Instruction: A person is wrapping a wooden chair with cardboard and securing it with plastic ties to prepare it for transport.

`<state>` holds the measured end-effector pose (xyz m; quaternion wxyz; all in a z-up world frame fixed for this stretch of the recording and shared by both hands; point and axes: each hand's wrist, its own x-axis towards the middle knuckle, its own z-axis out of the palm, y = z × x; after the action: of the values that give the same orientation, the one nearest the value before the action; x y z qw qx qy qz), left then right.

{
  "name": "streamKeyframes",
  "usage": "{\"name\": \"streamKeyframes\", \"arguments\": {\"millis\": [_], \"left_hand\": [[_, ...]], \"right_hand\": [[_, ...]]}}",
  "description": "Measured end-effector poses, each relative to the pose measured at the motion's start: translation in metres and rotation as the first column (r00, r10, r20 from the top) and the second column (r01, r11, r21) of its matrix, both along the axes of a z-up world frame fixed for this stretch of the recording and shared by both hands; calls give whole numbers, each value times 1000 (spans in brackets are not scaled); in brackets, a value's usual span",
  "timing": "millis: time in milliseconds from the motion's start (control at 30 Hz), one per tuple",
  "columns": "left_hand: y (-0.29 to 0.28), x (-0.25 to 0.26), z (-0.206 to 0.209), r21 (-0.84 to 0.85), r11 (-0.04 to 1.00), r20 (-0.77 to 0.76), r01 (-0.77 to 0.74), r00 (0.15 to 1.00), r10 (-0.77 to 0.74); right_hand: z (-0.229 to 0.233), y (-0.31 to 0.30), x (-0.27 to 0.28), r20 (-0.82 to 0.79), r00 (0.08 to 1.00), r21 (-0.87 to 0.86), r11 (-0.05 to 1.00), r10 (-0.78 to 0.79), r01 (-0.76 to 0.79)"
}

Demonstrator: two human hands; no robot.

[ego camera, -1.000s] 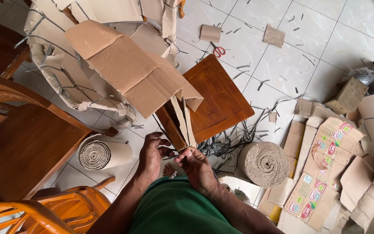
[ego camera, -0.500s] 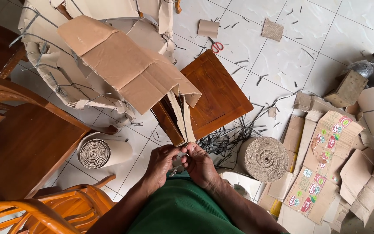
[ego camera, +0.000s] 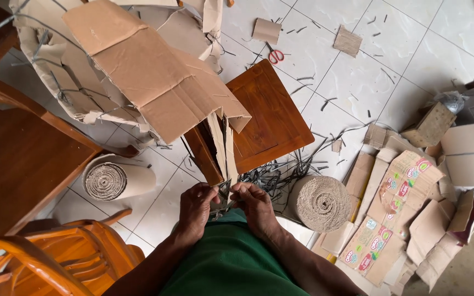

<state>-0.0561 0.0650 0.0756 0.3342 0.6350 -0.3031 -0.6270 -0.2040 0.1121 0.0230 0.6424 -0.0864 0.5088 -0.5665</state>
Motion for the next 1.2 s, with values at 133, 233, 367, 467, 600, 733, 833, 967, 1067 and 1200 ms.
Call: {"name": "streamKeyframes", "arguments": {"millis": [133,233,367,467,600,733,833,967,1067,1200], "left_hand": [[9,-8,4,-46,999,22,-27,999,28],[9,-11,-1,-94,994,4,-64,998,64],[11,-16,-12,-123,987,24,-99,994,103],[11,-17,-16,-140,986,16,-92,995,96],[6,-9,-6,-165,986,65,-2,998,13],[10,-1,-3,-214,968,215,131,973,-84],[12,4,-1,-269,921,447,281,884,-139],[2,8,-3,-437,663,749,607,654,-106],[2,15,-11,-399,623,740,673,638,-215],[6,26,-2,-489,635,526,598,783,-332]], "right_hand": [[33,-25,-14,-242,962,-21,991,125,-134],[47,-45,-20,-405,893,-48,970,198,-237],[52,-68,-22,-493,820,-14,939,291,-342],[30,-63,-25,-603,744,0,932,289,-362],[19,-69,-21,-548,770,21,926,327,-378],[22,-88,-17,-670,680,2,917,298,-400],[10,-97,-12,-721,636,-7,914,276,-405],[30,-105,-9,-808,515,24,888,288,-459],[36,-112,-5,-838,434,74,858,330,-509],[13,-116,-7,-880,403,-23,828,249,-561]]}}
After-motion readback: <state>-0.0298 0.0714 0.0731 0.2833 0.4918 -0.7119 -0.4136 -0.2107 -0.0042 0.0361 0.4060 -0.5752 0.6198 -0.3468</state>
